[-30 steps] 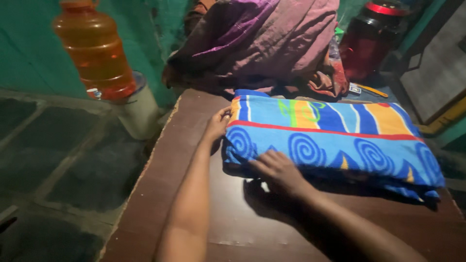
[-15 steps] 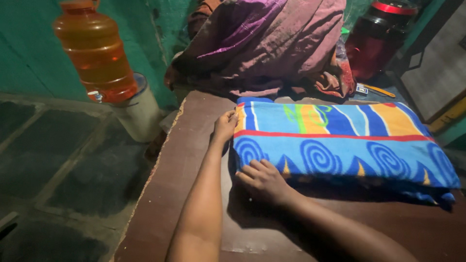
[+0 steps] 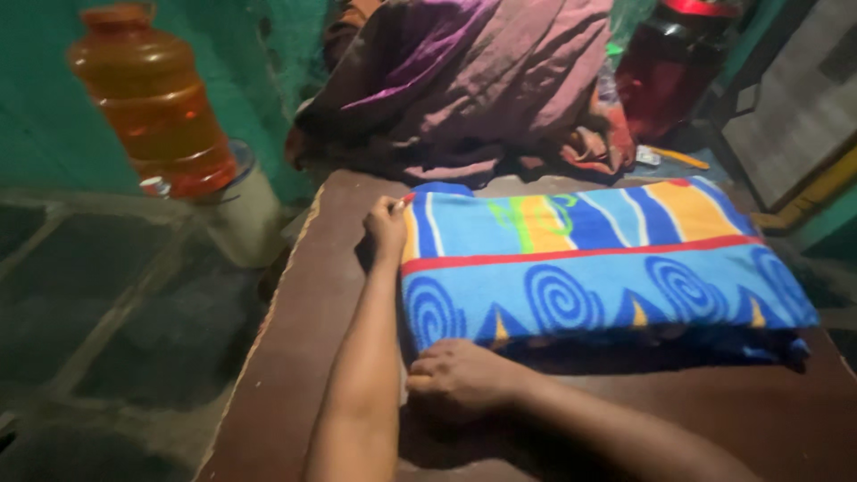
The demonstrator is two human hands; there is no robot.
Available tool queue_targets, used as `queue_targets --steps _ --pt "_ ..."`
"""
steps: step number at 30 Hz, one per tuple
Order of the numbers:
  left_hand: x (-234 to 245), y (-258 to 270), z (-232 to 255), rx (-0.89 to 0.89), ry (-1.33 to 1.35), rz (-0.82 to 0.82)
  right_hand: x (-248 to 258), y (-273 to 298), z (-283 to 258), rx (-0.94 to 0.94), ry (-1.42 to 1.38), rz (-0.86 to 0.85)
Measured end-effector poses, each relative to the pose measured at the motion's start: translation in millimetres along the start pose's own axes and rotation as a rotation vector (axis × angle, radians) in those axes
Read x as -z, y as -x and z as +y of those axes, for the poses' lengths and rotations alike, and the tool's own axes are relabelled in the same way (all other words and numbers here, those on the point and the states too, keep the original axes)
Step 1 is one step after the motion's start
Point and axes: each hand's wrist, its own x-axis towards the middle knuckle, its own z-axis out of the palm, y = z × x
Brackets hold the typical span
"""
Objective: The person folds a patterned blue blanket by hand and then unfolds and arranges a large purple and yellow quilt.
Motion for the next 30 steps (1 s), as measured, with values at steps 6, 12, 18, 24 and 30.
queue_targets --steps 6,12,18,24,30 --pt "-3 -13 1 -0.031 0.037 -0.009 2 2 16 -0.159 0.036 -0.046" --pt "2 -15 2 0.109 0.218 -0.098 33 29 68 -0.430 0.241 0.270" --pt "9 -7 15 0.209 0.209 -0.167 74 123 132 -1.105 0.371 -0.012" --pt "5 -4 11 0.044 0.161 -0.164 131 244 146 -1.531 0.371 -0.061" --pt "6 11 -1 -0.015 -0.100 -0.231 125 287 132 -1.510 0.454 0.094"
